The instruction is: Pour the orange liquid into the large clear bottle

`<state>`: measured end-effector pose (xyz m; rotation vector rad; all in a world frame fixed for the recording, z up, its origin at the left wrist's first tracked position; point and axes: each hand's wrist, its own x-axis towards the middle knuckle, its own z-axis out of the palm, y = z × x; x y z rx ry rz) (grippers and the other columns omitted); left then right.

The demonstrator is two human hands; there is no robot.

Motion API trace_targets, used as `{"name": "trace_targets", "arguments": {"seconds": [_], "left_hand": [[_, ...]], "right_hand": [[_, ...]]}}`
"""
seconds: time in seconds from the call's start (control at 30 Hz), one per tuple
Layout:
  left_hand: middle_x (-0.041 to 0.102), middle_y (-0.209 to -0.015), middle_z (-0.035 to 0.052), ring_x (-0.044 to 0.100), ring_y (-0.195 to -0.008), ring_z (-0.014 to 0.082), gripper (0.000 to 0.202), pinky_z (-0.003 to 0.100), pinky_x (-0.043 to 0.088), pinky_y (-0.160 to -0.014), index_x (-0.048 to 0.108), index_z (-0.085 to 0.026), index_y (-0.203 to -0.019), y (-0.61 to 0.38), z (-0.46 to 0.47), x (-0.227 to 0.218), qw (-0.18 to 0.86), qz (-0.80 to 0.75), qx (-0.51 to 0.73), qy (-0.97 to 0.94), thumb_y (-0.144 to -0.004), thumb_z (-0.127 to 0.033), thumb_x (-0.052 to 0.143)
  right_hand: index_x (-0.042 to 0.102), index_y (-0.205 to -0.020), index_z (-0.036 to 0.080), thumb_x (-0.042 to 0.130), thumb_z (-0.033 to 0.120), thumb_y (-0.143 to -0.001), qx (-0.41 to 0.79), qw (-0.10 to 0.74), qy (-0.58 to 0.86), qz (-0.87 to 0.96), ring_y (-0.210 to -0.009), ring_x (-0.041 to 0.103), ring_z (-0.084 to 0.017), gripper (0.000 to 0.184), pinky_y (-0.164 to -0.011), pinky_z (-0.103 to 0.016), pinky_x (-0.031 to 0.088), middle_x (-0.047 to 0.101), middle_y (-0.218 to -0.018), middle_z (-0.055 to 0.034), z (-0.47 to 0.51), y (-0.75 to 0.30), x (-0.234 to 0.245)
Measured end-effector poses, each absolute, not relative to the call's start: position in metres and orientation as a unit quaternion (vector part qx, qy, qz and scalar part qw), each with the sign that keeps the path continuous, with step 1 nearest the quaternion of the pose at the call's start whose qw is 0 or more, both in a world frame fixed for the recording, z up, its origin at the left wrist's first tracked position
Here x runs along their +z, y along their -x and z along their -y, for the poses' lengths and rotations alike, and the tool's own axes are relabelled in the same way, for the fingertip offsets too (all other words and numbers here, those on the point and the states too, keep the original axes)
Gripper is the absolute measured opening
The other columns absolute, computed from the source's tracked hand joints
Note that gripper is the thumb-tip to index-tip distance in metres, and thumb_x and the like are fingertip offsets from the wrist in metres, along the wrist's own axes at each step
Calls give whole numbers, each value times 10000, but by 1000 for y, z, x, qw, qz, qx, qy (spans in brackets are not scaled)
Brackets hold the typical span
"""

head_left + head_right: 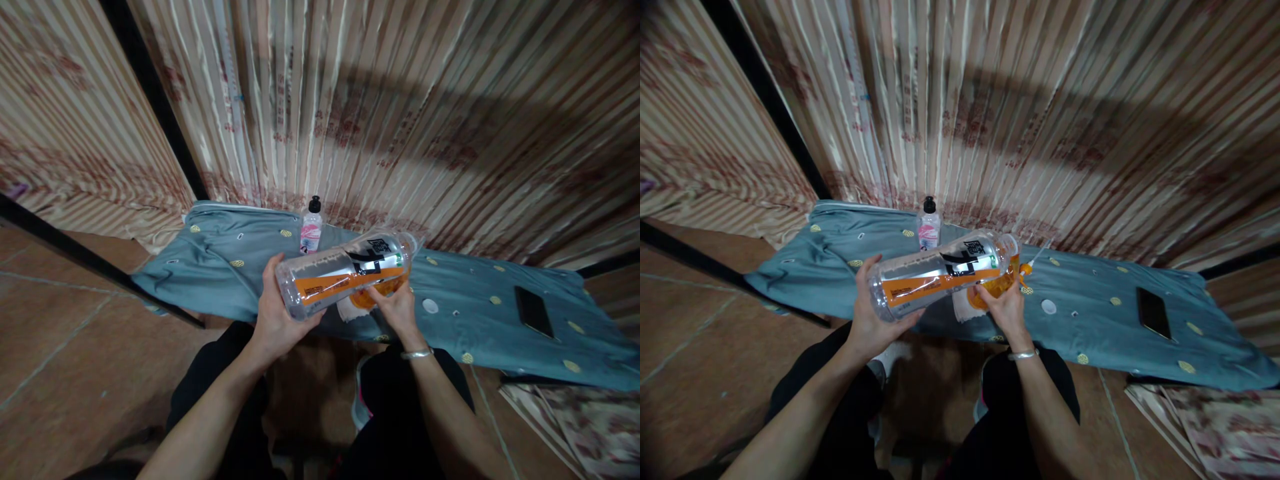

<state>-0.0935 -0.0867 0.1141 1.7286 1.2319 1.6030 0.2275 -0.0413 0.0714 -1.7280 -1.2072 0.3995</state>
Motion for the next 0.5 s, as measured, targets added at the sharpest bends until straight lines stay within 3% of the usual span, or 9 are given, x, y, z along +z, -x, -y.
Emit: {"name": "trace_targets", "arguments": {"seconds": [0.3,0.5], "left_hand": [[824,-1460,54,927,-1237,345,1299,556,799,-1128,369,-373,-1833,95,87,116,232,-448,580,-640,-796,-464,1146],[825,-1393,57,933,-1174,336,1306,512,798,-1096,372,-309,-1816,94,86,115,225,-448,580,-642,-783,-435,1161]], "right_hand": [[743,-1514,176,1017,987,-616,155,478,703,504,-1318,897,-592,1241,-1157,-769,735,945,-1320,-292,42,-232,66],[743,-1503,160,1003,999,-598,158,477,708,496,-1304,893,-601,1262,-1159,-785,726,936,-1346,-312,41,-230,67]]}}
